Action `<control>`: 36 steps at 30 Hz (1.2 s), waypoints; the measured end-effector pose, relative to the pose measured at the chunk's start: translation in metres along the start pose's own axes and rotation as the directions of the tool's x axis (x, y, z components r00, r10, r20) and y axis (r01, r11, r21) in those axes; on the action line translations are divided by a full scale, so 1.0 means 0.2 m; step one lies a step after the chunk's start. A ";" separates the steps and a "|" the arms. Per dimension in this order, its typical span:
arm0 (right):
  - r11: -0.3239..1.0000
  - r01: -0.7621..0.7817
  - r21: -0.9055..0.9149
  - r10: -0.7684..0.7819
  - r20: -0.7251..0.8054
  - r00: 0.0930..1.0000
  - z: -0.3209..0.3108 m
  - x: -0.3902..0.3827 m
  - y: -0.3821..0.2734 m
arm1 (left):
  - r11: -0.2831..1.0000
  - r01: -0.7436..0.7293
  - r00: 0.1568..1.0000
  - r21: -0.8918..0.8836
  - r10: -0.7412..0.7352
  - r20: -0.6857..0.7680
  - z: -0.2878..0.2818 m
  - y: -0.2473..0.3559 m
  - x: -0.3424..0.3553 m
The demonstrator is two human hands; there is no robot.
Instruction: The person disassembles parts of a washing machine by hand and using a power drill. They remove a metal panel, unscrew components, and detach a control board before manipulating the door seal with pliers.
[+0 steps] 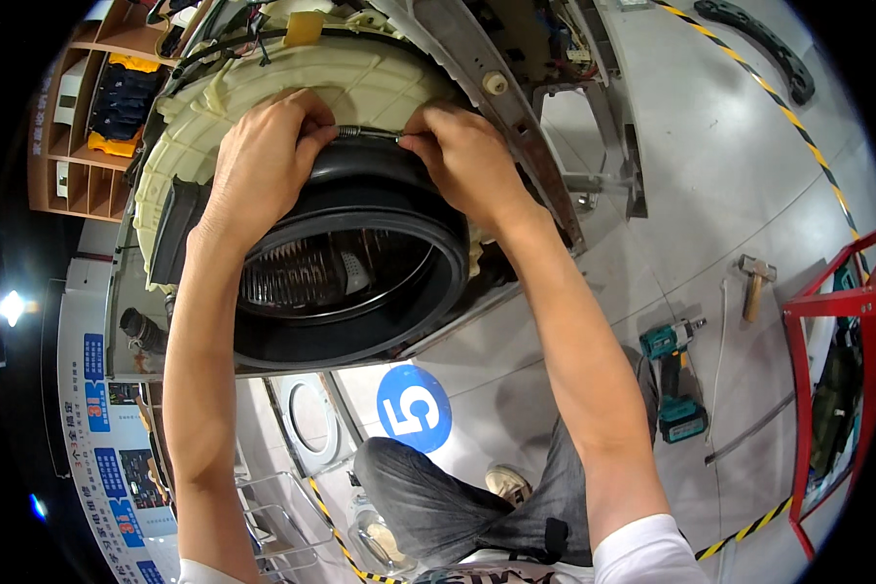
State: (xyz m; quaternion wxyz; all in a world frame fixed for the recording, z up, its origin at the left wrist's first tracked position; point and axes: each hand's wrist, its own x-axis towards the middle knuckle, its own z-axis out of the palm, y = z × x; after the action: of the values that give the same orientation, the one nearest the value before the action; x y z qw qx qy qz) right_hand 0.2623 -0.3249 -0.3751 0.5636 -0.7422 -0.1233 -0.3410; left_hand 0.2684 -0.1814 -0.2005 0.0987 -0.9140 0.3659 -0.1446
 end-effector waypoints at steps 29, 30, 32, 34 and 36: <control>0.971 0.057 -0.231 -0.099 -0.174 0.980 -0.04 -0.15 -0.15 | 0.999 -0.043 0.993 0.004 0.044 -0.109 0.05 -0.05 -0.01; 0.975 0.075 -0.208 -0.108 -0.153 0.982 -0.08 -0.24 -0.18 | 1.000 -0.030 0.993 0.003 0.030 -0.113 0.07 -0.08 0.00; 0.981 0.040 -0.187 -0.059 -0.096 0.994 -0.20 -0.47 -0.20 | 0.996 -0.065 0.992 0.062 0.071 -0.106 0.11 -0.15 -0.01; 0.948 -0.183 -0.260 0.163 -0.096 0.982 -0.40 -0.77 -0.15 | 0.985 -0.135 0.986 0.104 0.144 -0.080 0.14 -0.25 0.01; 0.809 -0.474 -0.347 0.412 -0.240 0.879 -0.66 -1.14 -0.02 | 0.989 -0.137 0.983 0.062 0.143 -0.113 0.19 -0.33 0.01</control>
State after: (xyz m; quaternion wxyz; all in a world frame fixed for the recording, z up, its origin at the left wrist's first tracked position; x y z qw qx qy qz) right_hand 0.0427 -0.3983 -0.5016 0.4736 -0.8200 0.1689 -0.2736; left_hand 0.3246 -0.1320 -0.2178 0.1118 -0.8729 0.4304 -0.2005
